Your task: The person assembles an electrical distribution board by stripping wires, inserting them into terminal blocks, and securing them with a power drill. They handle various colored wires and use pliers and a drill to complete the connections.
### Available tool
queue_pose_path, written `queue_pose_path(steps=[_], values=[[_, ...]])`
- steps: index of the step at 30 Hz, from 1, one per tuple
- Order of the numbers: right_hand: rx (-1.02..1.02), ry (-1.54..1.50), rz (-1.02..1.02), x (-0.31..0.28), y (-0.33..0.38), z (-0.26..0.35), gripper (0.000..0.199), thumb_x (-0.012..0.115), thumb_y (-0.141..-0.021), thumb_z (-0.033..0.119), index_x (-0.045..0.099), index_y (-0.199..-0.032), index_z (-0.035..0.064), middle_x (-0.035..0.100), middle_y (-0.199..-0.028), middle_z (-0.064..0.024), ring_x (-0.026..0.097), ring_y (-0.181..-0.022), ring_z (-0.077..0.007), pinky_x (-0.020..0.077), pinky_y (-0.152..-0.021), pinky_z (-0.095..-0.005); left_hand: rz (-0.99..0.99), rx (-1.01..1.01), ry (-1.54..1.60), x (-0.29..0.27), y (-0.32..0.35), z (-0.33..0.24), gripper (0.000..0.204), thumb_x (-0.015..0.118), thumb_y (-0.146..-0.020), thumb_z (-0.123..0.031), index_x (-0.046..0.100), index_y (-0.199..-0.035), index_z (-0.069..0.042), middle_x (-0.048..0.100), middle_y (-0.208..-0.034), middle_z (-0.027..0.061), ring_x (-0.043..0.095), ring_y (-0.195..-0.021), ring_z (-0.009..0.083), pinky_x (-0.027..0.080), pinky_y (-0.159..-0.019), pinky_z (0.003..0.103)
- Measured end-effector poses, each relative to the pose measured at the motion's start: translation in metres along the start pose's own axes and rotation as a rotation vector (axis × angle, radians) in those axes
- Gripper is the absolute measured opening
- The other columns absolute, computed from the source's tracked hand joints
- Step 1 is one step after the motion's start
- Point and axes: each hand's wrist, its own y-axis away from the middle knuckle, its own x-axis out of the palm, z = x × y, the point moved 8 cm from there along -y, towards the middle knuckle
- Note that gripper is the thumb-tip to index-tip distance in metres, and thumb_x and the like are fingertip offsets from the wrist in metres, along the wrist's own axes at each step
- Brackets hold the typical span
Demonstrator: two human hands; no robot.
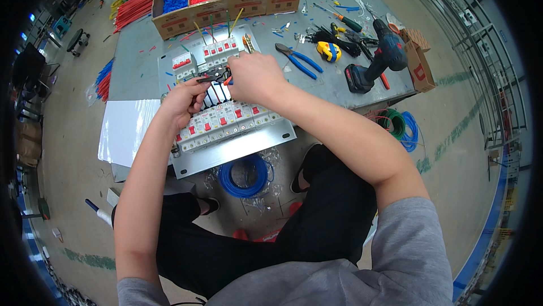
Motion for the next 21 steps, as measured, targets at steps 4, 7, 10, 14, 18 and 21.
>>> queue_pose_path(steps=[4,7,10,14,18,21], values=[[-0.020,0.001,-0.009,0.0005,0.0006,0.0005,0.039,0.080,-0.084,0.031,0.077,-0.113,0.0049,0.077,-0.107,-0.0158,0.076,-0.105,-0.0355,0.0603,-0.092,-0.0472,-0.003,-0.009,-0.007,0.0000,0.0004,0.0001,0.005,0.071,-0.106,-0.014,0.070,-0.109,-0.010,0.054,-0.067,-0.0072,0.045,-0.055,0.0045,0.032,-0.050,0.022],[-0.023,0.003,-0.002,-0.0007,0.0002,0.0010,0.039,0.081,-0.084,0.031,0.077,-0.112,0.0047,0.077,-0.106,-0.0156,0.076,-0.105,-0.0353,0.0603,-0.093,-0.0473,-0.008,-0.012,-0.022,0.0003,0.0010,0.0003,0.012,0.068,-0.109,-0.015,0.072,-0.118,-0.008,0.054,-0.068,-0.0076,0.043,-0.055,0.0029,0.031,-0.049,0.020],[-0.028,0.009,0.000,-0.0018,0.0006,0.0013,0.039,0.081,-0.084,0.032,0.077,-0.112,0.0045,0.077,-0.106,-0.0153,0.076,-0.106,-0.0350,0.0604,-0.093,-0.0473,-0.008,-0.013,-0.017,0.0006,0.0008,0.0004,0.013,0.067,-0.109,-0.015,0.072,-0.119,-0.008,0.054,-0.068,-0.0077,0.043,-0.055,0.0027,0.031,-0.049,0.020],[-0.019,0.017,0.001,-0.0017,0.0002,0.0013,0.038,0.081,-0.084,0.031,0.077,-0.111,0.0046,0.078,-0.107,-0.0149,0.076,-0.106,-0.0347,0.0605,-0.093,-0.0474,-0.015,-0.024,-0.017,0.0013,0.0010,0.0002,0.013,0.067,-0.109,-0.015,0.072,-0.119,-0.008,0.054,-0.068,-0.0078,0.043,-0.055,0.0025,0.031,-0.049,0.020],[-0.027,0.011,-0.009,-0.0017,-0.0010,0.0020,0.036,0.080,-0.084,0.031,0.077,-0.110,0.0061,0.078,-0.106,-0.0152,0.076,-0.104,-0.0349,0.0608,-0.092,-0.0476,-0.009,-0.023,-0.011,-0.0008,-0.0002,0.0016,0.011,0.068,-0.109,-0.016,0.072,-0.117,-0.009,0.055,-0.068,-0.0078,0.043,-0.055,0.0023,0.030,-0.048,0.020],[-0.036,-0.006,-0.013,-0.0028,-0.0026,-0.0004,0.034,0.079,-0.083,0.030,0.078,-0.108,0.0069,0.079,-0.101,-0.0157,0.077,-0.101,-0.0358,0.0612,-0.090,-0.0482,-0.020,-0.006,-0.035,-0.0014,-0.0004,0.0015,0.009,0.070,-0.108,-0.018,0.073,-0.112,-0.011,0.056,-0.069,-0.0075,0.044,-0.054,0.0034,0.028,-0.048,0.021]])
